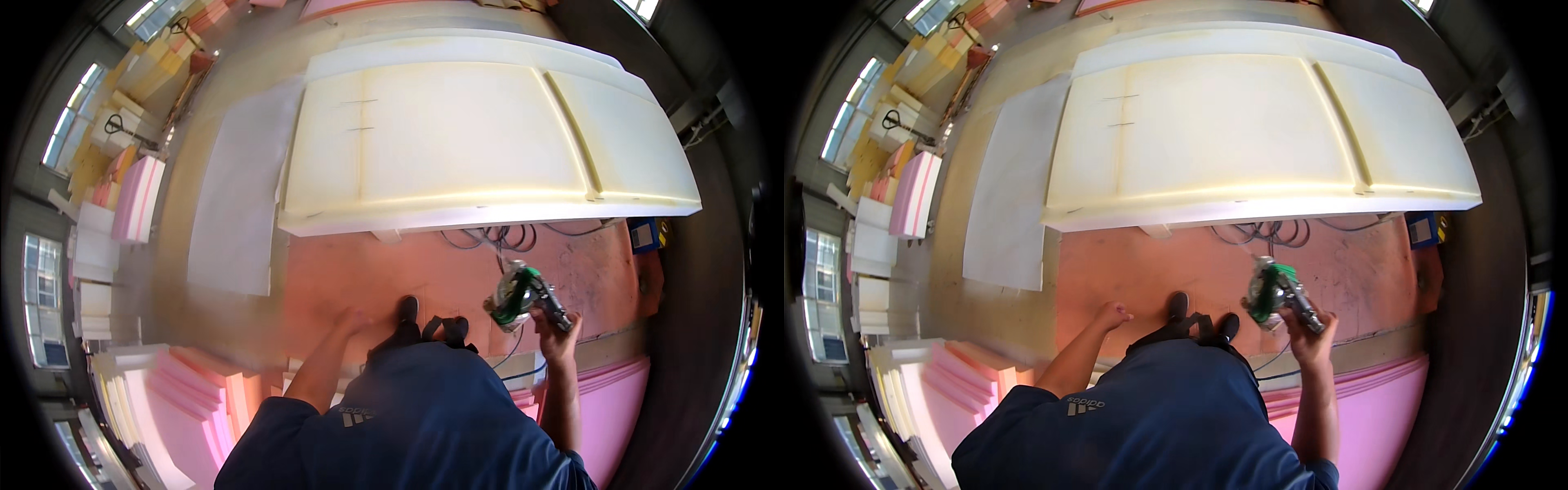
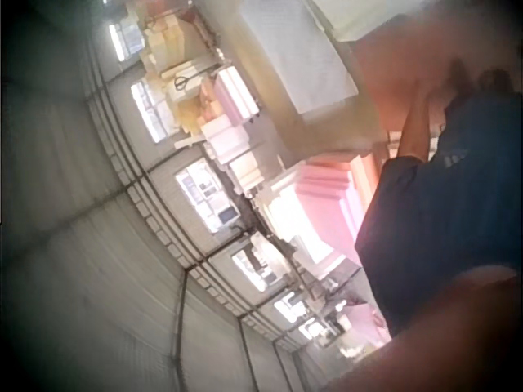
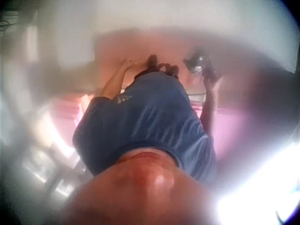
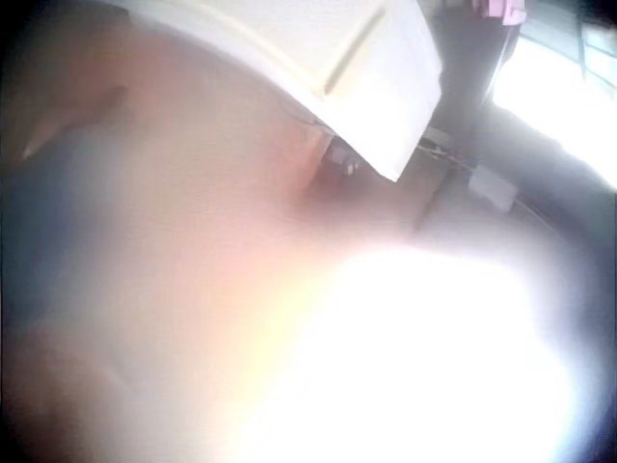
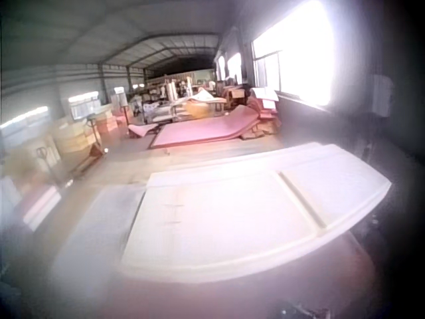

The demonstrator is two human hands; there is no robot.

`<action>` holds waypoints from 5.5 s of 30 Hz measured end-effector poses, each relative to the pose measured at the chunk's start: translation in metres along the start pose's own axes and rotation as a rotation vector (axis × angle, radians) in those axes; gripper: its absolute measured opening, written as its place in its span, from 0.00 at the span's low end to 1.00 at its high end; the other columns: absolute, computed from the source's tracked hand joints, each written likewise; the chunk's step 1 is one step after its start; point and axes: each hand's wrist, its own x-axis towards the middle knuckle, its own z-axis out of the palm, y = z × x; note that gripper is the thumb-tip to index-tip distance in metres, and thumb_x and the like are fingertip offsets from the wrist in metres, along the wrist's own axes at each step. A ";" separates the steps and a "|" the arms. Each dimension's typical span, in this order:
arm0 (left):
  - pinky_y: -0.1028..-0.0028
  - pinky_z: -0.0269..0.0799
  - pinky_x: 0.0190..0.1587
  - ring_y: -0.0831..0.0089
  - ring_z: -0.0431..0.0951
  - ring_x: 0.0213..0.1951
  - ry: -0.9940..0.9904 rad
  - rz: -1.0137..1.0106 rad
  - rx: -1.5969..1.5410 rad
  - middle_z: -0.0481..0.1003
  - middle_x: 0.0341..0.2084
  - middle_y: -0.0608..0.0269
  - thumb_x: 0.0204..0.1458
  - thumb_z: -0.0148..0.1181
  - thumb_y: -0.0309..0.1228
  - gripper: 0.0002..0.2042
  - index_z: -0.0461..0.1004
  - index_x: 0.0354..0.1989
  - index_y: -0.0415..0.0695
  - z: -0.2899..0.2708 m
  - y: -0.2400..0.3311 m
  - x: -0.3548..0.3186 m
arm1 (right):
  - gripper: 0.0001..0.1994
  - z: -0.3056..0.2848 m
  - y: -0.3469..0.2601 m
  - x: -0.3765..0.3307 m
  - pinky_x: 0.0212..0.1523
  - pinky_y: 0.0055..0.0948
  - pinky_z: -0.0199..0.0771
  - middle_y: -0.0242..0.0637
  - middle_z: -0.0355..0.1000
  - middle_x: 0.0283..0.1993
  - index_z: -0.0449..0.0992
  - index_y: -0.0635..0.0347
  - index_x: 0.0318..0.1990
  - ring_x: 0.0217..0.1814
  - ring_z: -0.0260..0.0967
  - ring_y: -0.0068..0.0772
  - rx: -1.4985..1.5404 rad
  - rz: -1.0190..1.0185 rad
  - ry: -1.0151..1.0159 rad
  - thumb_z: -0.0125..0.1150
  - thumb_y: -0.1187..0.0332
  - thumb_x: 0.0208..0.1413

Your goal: The person picks up white and pink foam sheets from stacks, places them on a table, and aligns them. They then use a spray gun to apply a substance to the edges of the stacked sheets before moving them aside.

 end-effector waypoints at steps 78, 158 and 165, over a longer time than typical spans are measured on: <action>0.72 0.70 0.32 0.80 0.70 0.25 -0.459 0.652 0.259 0.74 0.20 0.71 0.43 0.74 0.41 0.16 0.75 0.26 0.43 0.193 0.411 0.151 | 0.12 -0.314 0.144 -0.062 0.33 0.29 0.75 0.41 0.77 0.28 0.80 0.62 0.43 0.29 0.77 0.35 0.017 -0.043 0.619 0.68 0.69 0.51; 0.67 0.78 0.43 0.63 0.83 0.34 -0.176 -0.292 0.227 0.82 0.34 0.51 0.51 0.64 0.38 0.17 0.79 0.42 0.36 0.495 1.057 -0.061 | 0.32 -1.023 0.822 0.566 0.56 0.44 0.70 0.49 0.73 0.52 0.67 0.57 0.55 0.56 0.69 0.52 -0.413 0.588 0.417 0.72 0.61 0.40; 0.69 0.78 0.39 0.67 0.83 0.31 -0.160 -0.258 0.186 0.82 0.32 0.52 0.51 0.66 0.35 0.17 0.78 0.42 0.33 0.499 1.061 -0.054 | 0.19 -1.027 0.804 0.577 0.52 0.45 0.74 0.48 0.77 0.44 0.73 0.58 0.49 0.51 0.74 0.51 -0.621 0.684 0.172 0.63 0.61 0.50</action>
